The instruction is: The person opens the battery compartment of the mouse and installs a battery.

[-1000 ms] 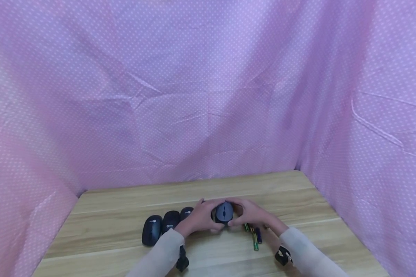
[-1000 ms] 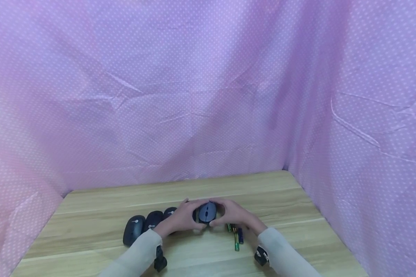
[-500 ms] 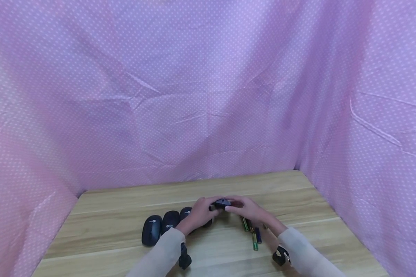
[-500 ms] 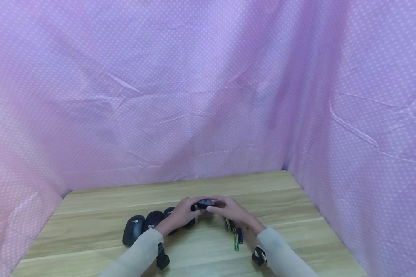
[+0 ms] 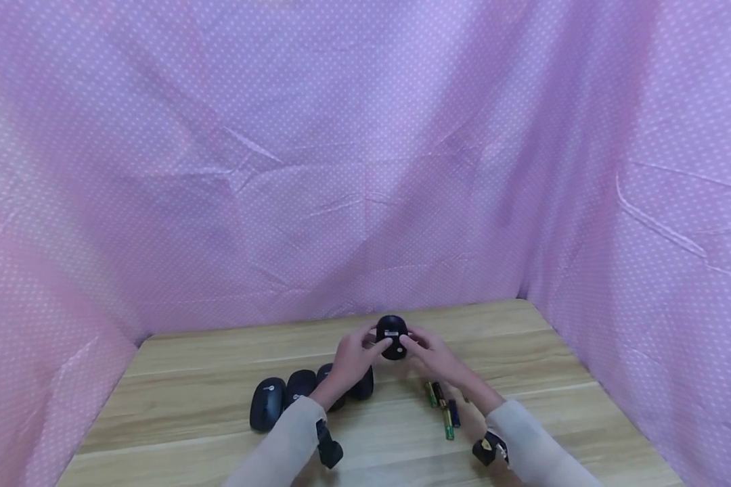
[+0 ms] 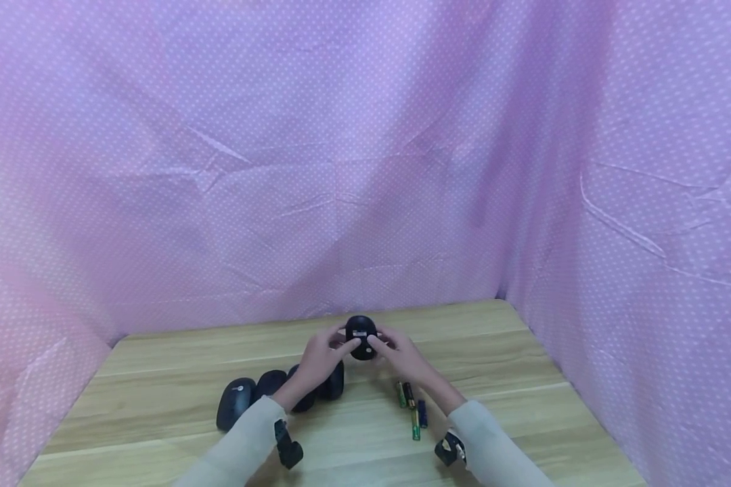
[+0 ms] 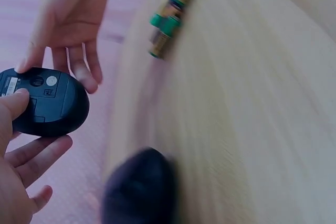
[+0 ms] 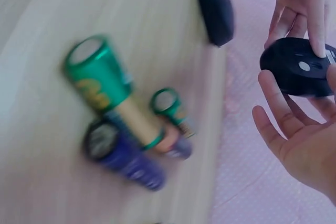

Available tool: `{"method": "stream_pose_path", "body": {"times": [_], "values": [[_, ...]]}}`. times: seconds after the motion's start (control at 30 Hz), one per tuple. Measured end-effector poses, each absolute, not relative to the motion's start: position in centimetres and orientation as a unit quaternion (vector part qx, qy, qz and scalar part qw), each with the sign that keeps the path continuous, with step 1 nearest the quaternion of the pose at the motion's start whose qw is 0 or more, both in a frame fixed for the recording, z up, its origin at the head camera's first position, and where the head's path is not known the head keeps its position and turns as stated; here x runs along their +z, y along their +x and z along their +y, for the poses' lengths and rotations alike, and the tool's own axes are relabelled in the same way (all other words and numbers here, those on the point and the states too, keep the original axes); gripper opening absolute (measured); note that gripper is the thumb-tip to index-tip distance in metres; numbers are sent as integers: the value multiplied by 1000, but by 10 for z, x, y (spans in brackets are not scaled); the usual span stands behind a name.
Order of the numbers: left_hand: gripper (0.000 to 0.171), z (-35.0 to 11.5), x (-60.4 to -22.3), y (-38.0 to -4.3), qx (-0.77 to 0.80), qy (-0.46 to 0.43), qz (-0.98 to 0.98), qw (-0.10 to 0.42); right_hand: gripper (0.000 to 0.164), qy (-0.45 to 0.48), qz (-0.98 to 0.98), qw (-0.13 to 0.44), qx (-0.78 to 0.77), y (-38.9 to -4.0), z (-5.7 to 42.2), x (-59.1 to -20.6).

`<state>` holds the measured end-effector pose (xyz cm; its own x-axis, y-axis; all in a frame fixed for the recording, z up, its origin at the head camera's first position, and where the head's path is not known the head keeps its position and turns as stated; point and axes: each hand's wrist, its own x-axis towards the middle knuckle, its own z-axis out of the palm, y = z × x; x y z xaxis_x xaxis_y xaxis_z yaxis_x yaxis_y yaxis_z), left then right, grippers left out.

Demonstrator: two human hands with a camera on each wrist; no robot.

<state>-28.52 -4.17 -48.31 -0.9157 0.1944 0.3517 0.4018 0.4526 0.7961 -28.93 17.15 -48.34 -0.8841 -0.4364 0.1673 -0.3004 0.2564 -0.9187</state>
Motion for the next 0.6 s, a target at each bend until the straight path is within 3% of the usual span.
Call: {"method": "stream_pose_path", "body": {"times": [0.4,0.6], "values": [[45,-48,-444,-274,-639,-136,-756,25,58,-237,725,84,-641,-276,156,-443],[42,-52,-440,-271,-653,-135,-745,14,60,-234,715,94,-651,-268,151,-433]]}}
